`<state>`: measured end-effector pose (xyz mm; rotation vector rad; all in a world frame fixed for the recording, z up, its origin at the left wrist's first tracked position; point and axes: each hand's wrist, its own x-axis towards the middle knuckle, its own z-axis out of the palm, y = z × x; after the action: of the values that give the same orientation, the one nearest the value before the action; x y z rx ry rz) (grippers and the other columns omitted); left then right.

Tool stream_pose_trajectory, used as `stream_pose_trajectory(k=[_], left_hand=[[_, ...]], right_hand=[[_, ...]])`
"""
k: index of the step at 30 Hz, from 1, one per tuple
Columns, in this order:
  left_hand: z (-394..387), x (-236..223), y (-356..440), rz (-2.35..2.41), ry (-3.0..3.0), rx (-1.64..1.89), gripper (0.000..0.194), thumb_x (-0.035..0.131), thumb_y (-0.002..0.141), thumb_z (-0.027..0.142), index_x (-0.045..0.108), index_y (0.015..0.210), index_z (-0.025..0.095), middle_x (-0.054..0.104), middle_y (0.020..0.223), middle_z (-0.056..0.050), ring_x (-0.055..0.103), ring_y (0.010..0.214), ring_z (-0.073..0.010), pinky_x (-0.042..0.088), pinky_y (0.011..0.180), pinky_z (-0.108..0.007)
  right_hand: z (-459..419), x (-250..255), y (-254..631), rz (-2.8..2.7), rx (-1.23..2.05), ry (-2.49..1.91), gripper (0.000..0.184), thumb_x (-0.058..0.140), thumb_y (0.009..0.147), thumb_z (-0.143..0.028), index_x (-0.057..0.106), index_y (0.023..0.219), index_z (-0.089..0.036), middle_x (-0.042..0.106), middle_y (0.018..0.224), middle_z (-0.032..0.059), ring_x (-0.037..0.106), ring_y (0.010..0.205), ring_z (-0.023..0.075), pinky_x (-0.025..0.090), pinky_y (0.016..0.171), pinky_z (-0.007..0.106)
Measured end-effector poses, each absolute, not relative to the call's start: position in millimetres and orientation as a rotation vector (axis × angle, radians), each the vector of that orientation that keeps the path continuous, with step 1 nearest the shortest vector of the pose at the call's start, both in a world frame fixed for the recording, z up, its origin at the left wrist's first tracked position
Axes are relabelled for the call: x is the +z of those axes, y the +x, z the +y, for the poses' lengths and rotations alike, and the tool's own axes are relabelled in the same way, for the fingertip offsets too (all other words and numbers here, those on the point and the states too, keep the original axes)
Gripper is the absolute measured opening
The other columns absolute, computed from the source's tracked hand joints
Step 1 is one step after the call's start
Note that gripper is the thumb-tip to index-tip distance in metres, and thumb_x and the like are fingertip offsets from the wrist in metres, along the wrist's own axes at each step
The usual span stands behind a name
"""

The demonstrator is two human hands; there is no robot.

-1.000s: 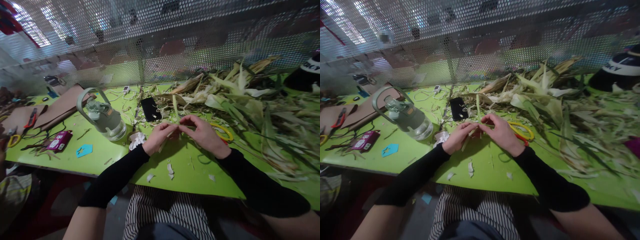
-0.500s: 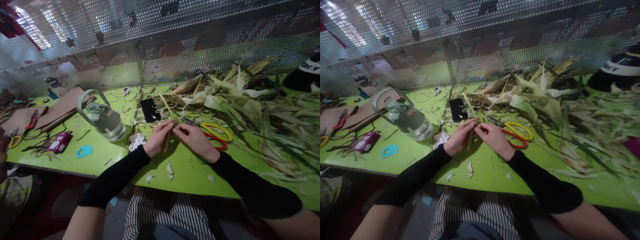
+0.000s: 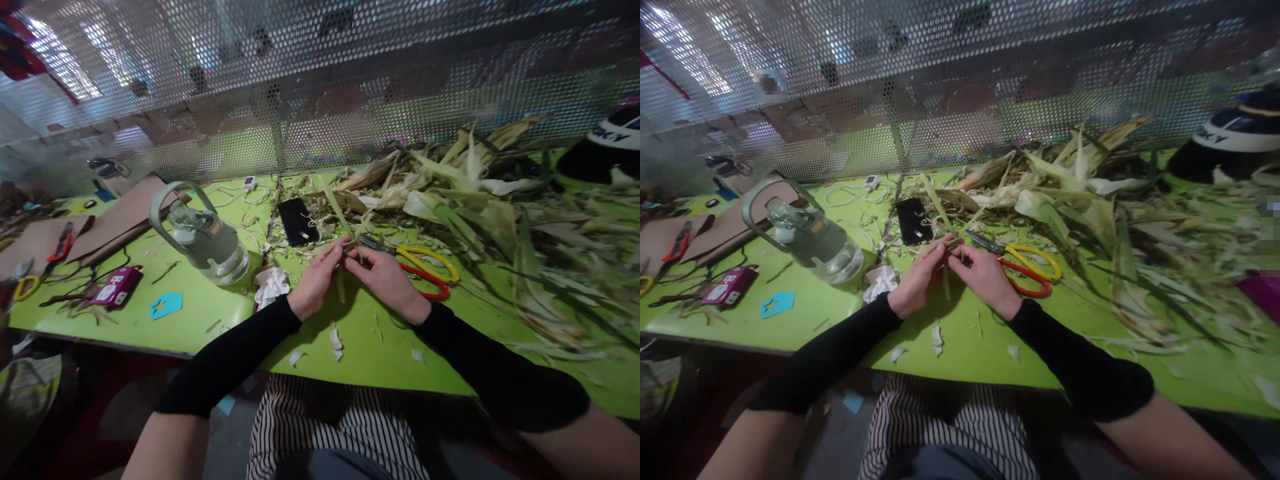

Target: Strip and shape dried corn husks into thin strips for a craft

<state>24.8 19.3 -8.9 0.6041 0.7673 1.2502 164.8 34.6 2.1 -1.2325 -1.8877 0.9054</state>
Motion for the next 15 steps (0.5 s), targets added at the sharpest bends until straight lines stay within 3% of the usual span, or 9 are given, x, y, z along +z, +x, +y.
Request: stream_pose_trajectory(k=[7,11,15], left_hand=[[20.9,-6.7,15.4,0.746,0.814,1.262,0.032,0.081,0.078,0.033,0.074,0.103,0.016,0.069,0.078,-0.001,0.059,0.07,-0.0097,0.047,0.075,-0.026],[24.7,-7.9,12.8,0.784,0.83,1.251,0.03,0.084,0.073,0.035,0.073,0.093,0.016,0.069,0.078,0.0,0.058,0.069,-0.0086,0.045,0.074,-0.025],[26.1,-6.8,11.3,0.765,0.796,1.195,0.031,0.086,0.071,0.039,0.072,0.085,0.014,0.068,0.08,0.0,0.058,0.071,-0.0072,0.046,0.077,-0.025]], right_hand=[[30.1,7.8,166.1,-1.933,1.006,-1.184,0.015,0.055,0.082,-0.03,0.05,0.071,-0.022,0.058,0.066,-0.0002,0.053,0.063,0.0156,0.043,0.06,0.029],[27.8,13.8,165.7,-1.826,1.278,-1.161,0.01,0.058,0.077,-0.023,0.049,0.08,-0.023,0.061,0.072,-0.0011,0.061,0.063,0.0153,0.048,0.061,0.029],[28.3,16.6,166.0,-1.884,1.241,-1.138,0.004,0.053,0.08,-0.024,0.049,0.08,-0.023,0.052,0.071,-0.0032,0.049,0.057,0.0128,0.041,0.056,0.028]])
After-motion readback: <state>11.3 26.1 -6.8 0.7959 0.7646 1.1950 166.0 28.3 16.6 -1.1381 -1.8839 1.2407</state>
